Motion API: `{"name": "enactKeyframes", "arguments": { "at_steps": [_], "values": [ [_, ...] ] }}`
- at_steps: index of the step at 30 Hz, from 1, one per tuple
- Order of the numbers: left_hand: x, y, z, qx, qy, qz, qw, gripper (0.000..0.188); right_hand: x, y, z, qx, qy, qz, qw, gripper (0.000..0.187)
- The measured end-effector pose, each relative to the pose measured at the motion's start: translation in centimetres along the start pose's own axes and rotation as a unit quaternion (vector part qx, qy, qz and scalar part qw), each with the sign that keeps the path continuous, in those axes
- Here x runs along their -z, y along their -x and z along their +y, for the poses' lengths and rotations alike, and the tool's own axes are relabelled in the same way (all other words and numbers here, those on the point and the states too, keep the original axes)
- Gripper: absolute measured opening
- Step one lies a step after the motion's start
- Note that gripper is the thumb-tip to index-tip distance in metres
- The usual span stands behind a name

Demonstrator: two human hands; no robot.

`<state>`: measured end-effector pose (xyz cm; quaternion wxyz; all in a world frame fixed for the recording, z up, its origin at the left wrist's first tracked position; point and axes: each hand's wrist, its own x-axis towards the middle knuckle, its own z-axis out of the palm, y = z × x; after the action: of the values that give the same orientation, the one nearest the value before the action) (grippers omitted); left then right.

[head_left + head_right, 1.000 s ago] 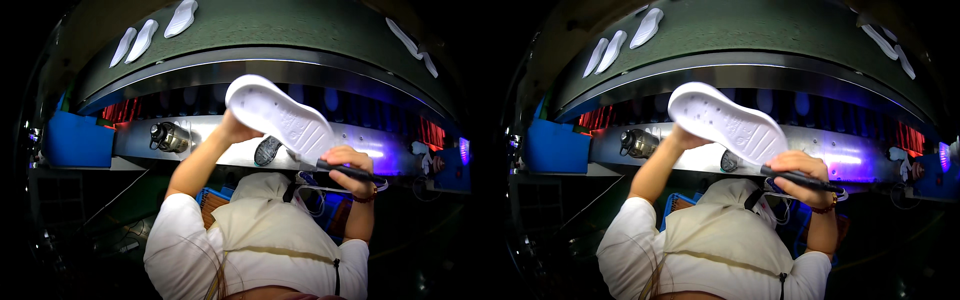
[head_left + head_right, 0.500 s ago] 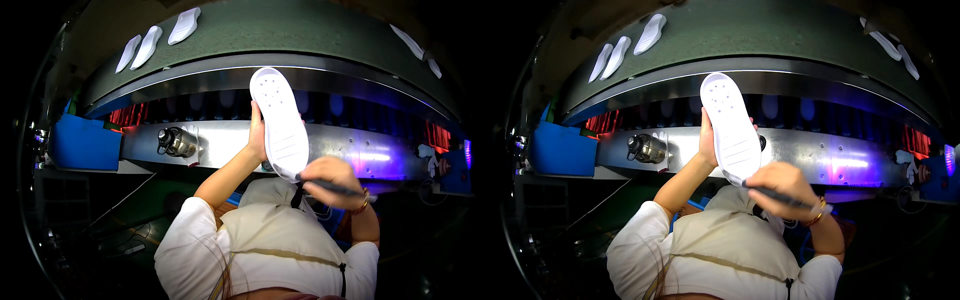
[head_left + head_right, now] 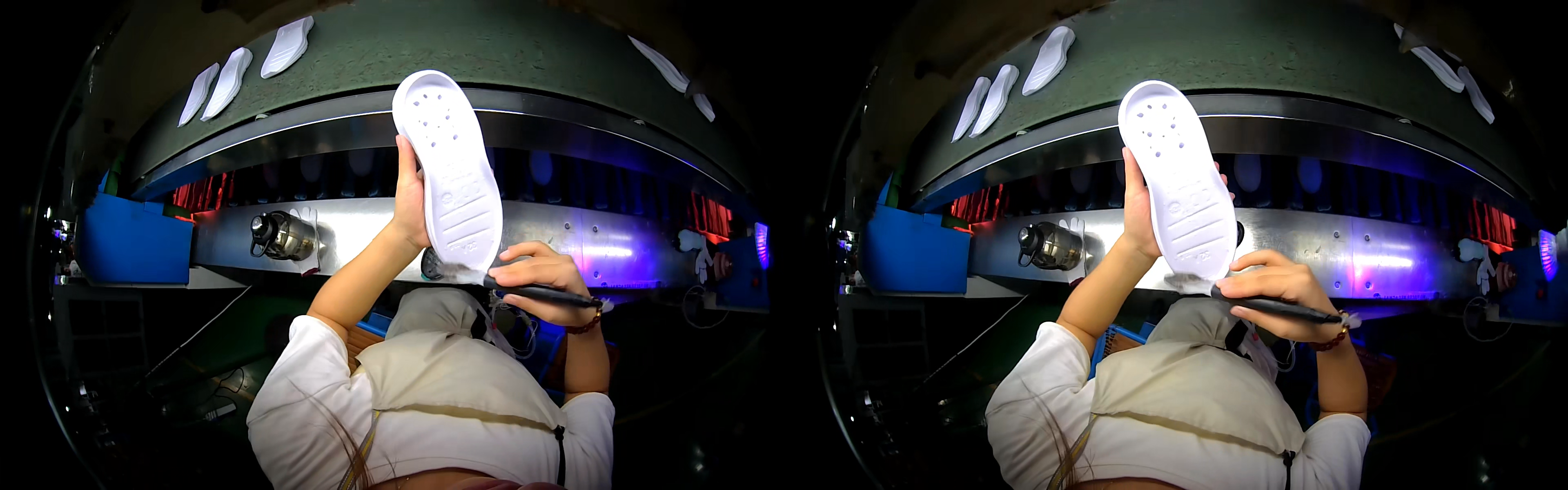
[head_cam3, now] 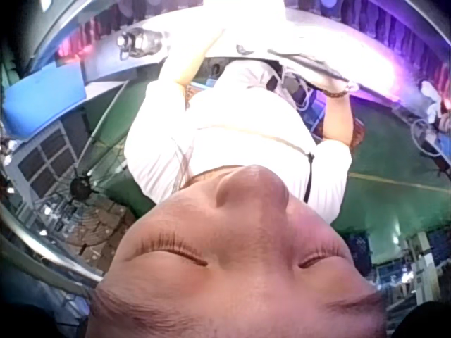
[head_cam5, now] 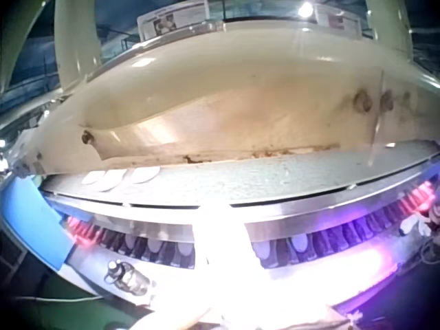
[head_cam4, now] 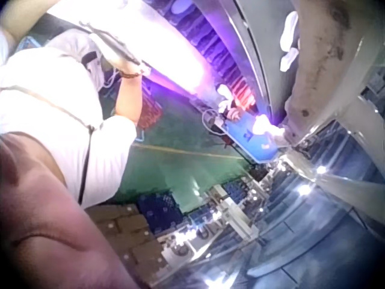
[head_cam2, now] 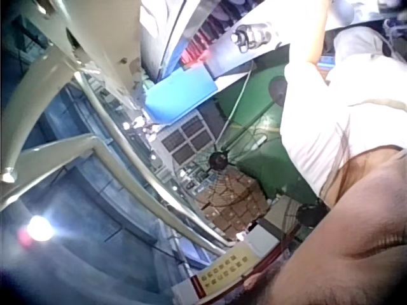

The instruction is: The person uses a brush to apply a liquid substance to the edges and bottom surface of a shoe sole. The person picks up a sole from a conveyor belt, paints the perimeter and parts of the base by hand, and then places the sole back onto the belt, repeating this with multiple soles.

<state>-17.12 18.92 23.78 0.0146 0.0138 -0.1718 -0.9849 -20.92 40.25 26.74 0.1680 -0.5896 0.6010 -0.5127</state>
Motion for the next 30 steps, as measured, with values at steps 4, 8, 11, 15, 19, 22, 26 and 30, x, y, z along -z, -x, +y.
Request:
{"name": "enactKeyframes", "arguments": {
  "at_steps": [4, 8, 11, 15, 19, 22, 26, 30],
  "values": [
    [-2.3, -0.4, 0.5, -0.013, 0.008, 0.025, 1.0, 0.074, 0.1, 0.4, 2.5, -0.055, -0.238, 0.156, 0.957, 0.019],
    [-4.0, 1.3, -3.1, -0.041, -0.006, -0.068, 0.997, 0.059, -1.8, -0.4, 0.7, -0.117, -0.385, 0.293, 0.867, 0.02],
    [-2.9, 1.1, -2.6, -0.005, -0.032, -0.009, 0.999, 0.058, -1.9, -0.2, -1.0, -0.114, -0.206, 0.185, 0.954, 0.02],
    [-3.3, 0.7, -2.2, -0.016, -0.026, -0.03, 0.999, 0.058, 0.7, -0.6, -1.1, -0.123, -0.128, 0.207, 0.962, 0.023],
    [-3.4, 0.3, -1.7, 0.001, 0.001, -0.06, 0.998, 0.058, 1.7, -1.1, -0.9, -0.034, -0.078, 0.099, 0.991, 0.021],
    [-4.0, 0.0, -1.1, 0.019, -0.03, -0.087, 0.996, 0.054, 1.6, -1.6, -1.1, -0.032, -0.018, 0.13, 0.991, 0.02],
    [-3.0, -0.5, 0.1, 0.135, -0.01, -0.04, 0.99, 0.049, 1.3, -1.9, -2.5, 0.039, 0.036, 0.012, 0.999, 0.023],
    [-3.4, -0.5, 0.7, 0.283, -0.137, 0.02, 0.949, 0.042, 2.7, -1.1, -1.6, -0.001, 0.093, 0.03, 0.995, 0.021]
  ]
}}
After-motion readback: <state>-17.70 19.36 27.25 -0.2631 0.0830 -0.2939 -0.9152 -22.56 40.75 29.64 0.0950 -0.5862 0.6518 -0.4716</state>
